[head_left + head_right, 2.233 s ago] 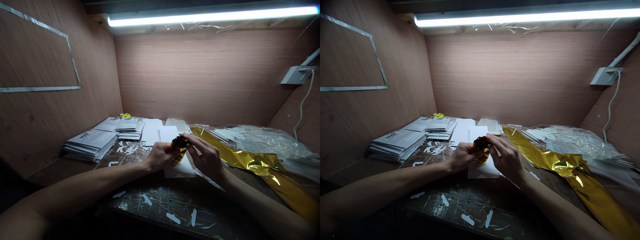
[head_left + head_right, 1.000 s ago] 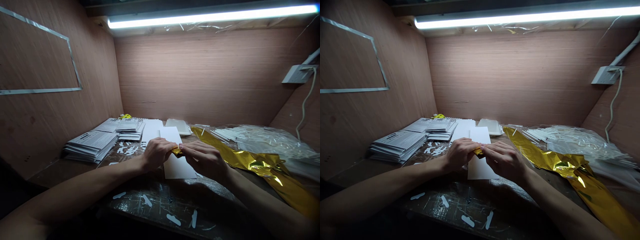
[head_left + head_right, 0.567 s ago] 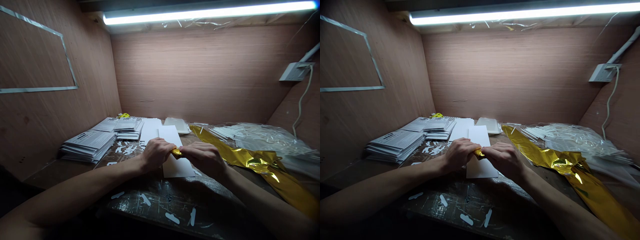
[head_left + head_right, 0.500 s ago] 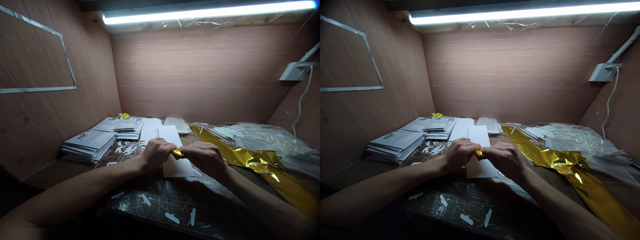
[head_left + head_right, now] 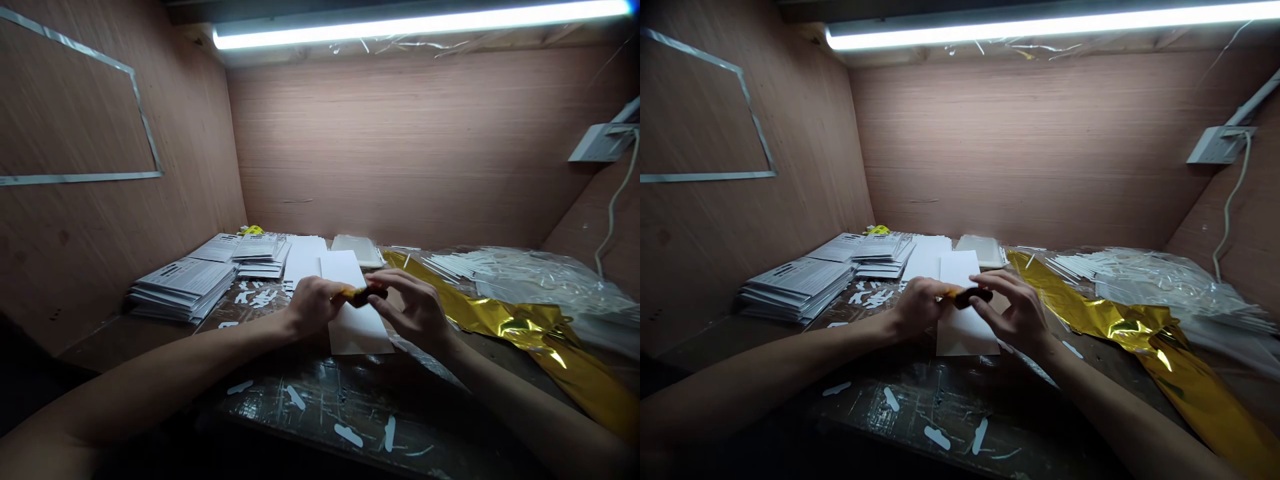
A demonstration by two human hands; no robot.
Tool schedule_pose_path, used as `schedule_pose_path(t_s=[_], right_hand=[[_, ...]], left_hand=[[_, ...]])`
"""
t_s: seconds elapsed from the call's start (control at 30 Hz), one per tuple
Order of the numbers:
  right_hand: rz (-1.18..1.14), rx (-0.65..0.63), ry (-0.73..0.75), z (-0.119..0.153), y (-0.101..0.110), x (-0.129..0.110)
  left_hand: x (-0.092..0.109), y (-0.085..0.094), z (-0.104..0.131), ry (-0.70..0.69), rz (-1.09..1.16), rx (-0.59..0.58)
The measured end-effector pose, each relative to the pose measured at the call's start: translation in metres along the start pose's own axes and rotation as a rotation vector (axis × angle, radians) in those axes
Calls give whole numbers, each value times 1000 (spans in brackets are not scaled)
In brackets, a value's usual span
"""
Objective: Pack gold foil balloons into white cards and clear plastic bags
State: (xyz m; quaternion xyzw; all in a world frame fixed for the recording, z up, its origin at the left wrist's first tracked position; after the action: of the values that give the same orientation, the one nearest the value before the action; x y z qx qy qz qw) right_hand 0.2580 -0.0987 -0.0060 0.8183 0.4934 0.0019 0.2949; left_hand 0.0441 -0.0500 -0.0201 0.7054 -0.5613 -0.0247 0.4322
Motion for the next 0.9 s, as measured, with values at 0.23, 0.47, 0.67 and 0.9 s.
schedule_pose_path(t_s=[0.23, 0.47, 0.67, 0.9], right_hand=[[156, -64, 91, 6, -7, 9], [311, -223, 404, 7, -18, 3], [308, -292, 436, 6, -12, 1], [268, -345, 430, 8, -1, 13]], left_hand=[[-17, -3, -15, 712, 1090, 215], [-4, -13, -6, 853, 1218, 27], [-2, -14, -9, 875, 1000, -134], [-33, 17, -19, 621, 268, 37]])
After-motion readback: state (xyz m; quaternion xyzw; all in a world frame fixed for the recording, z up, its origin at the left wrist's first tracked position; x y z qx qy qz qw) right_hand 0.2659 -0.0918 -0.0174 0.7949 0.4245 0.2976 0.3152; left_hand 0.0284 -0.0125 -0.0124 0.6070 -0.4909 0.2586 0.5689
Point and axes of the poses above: each hand's wrist, its own z-axis away from the middle knuckle, its own y-axis out of the back of the hand, x = y × z, the point moved 1 cm from there along -z, towards the middle knuckle, and after that the axes turned 2 degrees about -x, right-handed, at the moved point
